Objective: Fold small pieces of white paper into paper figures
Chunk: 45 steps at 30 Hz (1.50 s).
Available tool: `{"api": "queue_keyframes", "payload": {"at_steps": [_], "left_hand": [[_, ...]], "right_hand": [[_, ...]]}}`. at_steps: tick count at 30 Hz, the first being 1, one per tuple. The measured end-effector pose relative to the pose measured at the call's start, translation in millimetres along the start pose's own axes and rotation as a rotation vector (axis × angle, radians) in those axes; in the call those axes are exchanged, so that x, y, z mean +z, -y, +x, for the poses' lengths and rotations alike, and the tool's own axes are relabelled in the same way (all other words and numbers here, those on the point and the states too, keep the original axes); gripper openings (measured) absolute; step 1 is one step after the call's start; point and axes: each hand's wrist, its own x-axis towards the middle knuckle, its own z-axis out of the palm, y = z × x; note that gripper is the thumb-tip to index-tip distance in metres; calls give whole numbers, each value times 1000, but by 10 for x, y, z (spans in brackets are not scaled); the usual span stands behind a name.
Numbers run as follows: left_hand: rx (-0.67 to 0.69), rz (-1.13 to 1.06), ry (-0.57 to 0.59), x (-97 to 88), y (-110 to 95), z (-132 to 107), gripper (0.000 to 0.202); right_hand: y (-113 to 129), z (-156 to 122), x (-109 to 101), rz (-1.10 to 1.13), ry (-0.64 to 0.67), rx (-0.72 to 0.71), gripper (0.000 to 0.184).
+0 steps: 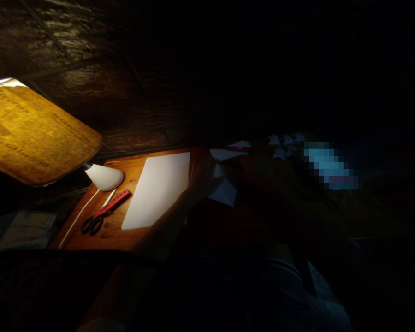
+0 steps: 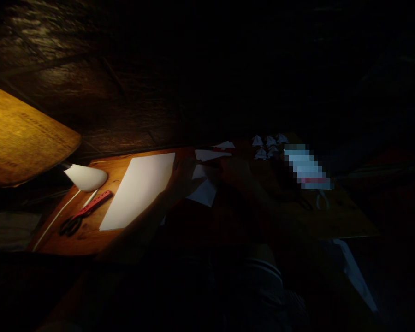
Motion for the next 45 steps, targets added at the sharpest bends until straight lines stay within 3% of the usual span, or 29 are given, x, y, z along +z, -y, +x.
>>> {"api": "queue_keyframes", "payload": {"at_steps": [5,9,14,21,28,37,45], "left_hand": [[90,-47,97,73,14,-1,59],[111,-85,101,107,70,-1,53],[134,-128,129,142,113,24,65],[116,-169,126,208,201,56,63],[85,-201,100,229,228,79,60],[79,-194,91,200,207,78,52],[74,-207,101,144,171,95,46]], "right_hand": [[69,34,120,82,-76,-22,30],[-70,128,179,147,-225,2,29],[-254,275,226,111,-414,-7,31],[-200,392,310,22,-333,8,41],[-88,468,218,-32,-235,45,44],[-44,542,152,-44,-225,6,47],[114,602,172,-47,-173,84,45]]}}
